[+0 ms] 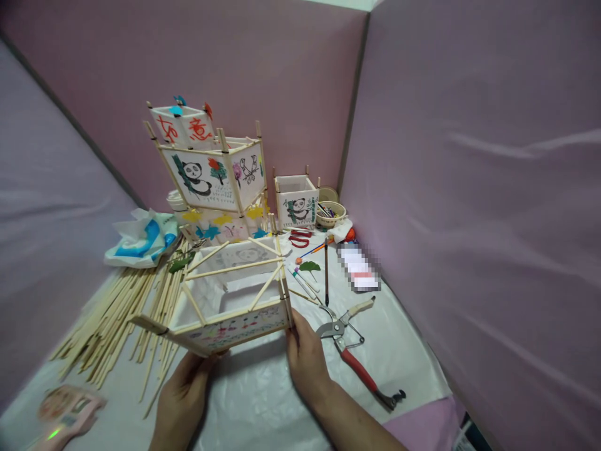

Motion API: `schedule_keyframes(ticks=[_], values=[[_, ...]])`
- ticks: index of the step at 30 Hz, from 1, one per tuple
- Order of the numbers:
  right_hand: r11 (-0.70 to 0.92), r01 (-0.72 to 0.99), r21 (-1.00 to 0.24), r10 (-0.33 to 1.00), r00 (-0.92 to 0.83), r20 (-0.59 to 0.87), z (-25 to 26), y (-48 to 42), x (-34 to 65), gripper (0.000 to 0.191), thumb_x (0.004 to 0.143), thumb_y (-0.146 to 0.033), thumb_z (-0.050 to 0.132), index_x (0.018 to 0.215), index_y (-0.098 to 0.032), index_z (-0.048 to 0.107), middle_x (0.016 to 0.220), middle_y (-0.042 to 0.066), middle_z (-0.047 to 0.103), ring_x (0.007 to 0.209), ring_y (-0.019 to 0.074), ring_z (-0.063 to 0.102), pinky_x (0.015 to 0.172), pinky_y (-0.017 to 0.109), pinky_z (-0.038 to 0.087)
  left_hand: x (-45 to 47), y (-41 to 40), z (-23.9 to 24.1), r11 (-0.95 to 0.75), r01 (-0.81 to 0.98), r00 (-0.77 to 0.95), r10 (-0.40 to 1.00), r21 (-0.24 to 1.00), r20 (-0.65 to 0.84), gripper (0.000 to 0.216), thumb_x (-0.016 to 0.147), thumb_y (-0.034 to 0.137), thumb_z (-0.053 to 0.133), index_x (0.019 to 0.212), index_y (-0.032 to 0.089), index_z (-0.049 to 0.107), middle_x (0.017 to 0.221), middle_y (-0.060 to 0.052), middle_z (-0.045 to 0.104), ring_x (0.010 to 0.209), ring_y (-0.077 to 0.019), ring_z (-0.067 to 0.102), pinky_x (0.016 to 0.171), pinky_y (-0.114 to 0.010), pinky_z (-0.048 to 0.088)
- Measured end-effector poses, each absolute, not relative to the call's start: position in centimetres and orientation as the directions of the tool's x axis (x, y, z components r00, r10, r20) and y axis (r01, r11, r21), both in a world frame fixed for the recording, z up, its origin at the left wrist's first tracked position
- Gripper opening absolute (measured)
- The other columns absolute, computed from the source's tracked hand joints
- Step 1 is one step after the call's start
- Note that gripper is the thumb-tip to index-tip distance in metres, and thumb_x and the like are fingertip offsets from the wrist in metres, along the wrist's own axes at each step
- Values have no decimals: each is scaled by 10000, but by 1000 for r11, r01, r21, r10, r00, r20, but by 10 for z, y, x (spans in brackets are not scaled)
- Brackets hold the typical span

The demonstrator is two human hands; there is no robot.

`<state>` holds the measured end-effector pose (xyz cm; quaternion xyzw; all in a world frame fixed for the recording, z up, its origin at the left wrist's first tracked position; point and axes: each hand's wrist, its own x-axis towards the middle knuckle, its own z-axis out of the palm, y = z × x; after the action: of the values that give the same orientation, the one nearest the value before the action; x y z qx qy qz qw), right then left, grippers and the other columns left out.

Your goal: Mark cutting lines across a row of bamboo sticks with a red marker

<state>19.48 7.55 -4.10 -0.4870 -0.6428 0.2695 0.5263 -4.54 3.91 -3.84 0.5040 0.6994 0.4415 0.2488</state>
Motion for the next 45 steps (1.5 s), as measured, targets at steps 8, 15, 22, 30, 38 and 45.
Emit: schedule_keyframes(ticks=[8,15,22,30,38,45], values=[[352,361,-863,923,19,385,-36,76,202,479,904,-107,450,1355,-205,579,1196,100,722,1065,269,698,924,431,579,-49,45,-32,74,389,-209,978,918,9,479,755,603,674,976,184,749,985,-97,796,1000,-322,741,935,-423,577],[370,362,-855,924,-52,378,-34,73,201,550,903,-96,443,1438,-216,477,1333,103,661,1152,261,662,981,436,548,-47,46,-35,33,416,-220,973,909,66,488,796,580,629,1068,178,682,1022,-110,784,1025,-310,731,960,-425,553],[347,363,-865,937,-84,340,-35,70,200,633,886,-118,490,1501,-215,379,1407,124,605,1249,273,611,1029,460,527,-37,40,-24,75,594,-285,951,801,122,471,848,560,579,1162,211,620,1058,-90,761,990,-305,722,815,-370,557],[363,332,-871,931,-92,353,-38,71,202,689,863,-109,515,1520,-215,338,1462,133,554,1321,277,557,1105,491,474,-32,40,-14,-1,717,-251,932,697,260,340,824,479,605,1023,203,589,760,-10,635,642,-213,609,606,-301,483],[367,445,-817,928,-114,354,-30,59,199,778,841,-144,558,1564,-217,279,1516,144,489,1372,305,501,1134,524,442,-32,38,-17,49,676,-266,947,735,182,400,837,472,587,1137,208,584,809,-13,694,710,-226,682,647,-294,502],[285,674,-681,913,26,408,-13,34,249,404,927,-274,561,1322,-192,533,1241,161,626,1175,321,585,995,531,511,-33,38,-18,53,689,-264,947,722,183,327,842,448,570,1069,212,571,778,-3,678,676,-207,663,629,-282,483]])
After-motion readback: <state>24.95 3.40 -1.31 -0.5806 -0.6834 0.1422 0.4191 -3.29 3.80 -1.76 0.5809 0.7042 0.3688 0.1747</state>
